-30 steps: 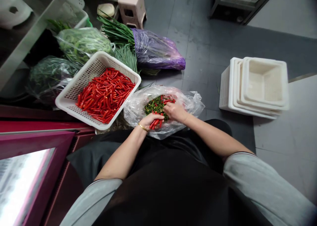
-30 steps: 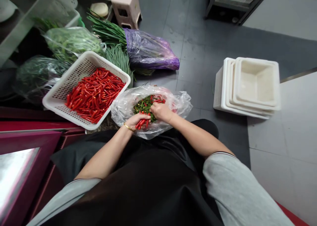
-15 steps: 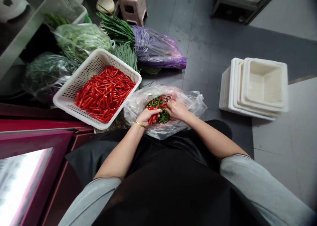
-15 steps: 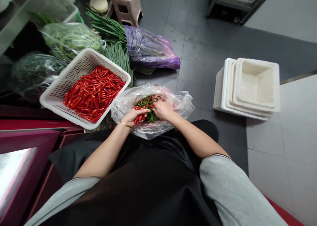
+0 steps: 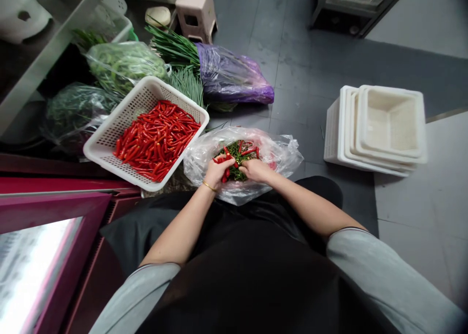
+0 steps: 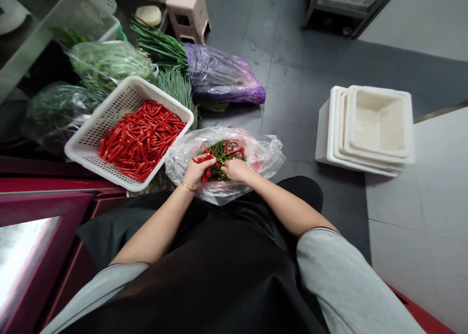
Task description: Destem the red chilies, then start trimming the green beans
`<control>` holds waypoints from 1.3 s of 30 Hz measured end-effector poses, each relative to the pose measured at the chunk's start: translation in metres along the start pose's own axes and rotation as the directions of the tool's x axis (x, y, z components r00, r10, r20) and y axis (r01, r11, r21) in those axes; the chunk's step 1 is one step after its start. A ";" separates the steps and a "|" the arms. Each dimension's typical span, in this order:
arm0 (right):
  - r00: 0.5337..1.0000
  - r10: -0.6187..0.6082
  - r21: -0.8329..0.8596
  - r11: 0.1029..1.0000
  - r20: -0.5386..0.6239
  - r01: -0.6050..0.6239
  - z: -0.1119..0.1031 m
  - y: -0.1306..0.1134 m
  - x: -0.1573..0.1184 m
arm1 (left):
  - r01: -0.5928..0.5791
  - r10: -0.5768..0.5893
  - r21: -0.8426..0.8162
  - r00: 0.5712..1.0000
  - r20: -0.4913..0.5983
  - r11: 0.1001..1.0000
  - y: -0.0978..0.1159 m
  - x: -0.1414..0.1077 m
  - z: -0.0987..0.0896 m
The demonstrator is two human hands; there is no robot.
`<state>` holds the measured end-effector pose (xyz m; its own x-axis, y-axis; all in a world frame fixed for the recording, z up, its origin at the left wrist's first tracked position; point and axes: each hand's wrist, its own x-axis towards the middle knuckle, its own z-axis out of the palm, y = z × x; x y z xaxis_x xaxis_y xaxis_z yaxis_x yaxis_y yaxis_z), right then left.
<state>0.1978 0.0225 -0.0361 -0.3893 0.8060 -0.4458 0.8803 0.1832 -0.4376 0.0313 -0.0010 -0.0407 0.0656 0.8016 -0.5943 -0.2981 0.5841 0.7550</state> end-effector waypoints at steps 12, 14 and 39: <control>0.986 0.150 -0.136 0.978 -0.076 -0.160 -0.018 0.006 0.057 | 0.148 -0.104 -0.180 0.967 0.233 0.972 0.014 0.004 -0.019; 0.991 0.089 -0.066 0.993 -0.099 -0.096 -0.025 0.008 0.041 | 0.126 -0.101 -0.155 0.982 0.158 0.980 0.012 0.006 -0.018; 0.969 -0.184 -0.232 0.948 0.163 0.219 0.034 -0.030 -0.071 | -0.036 0.037 -0.013 0.990 0.137 0.999 0.033 -0.001 -0.029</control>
<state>0.1894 -0.0594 -0.0182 -0.5834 0.6560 -0.4788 0.8121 0.4804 -0.3314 -0.0067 0.0138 -0.0232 0.1846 0.8327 -0.5220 -0.3128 0.5533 0.7720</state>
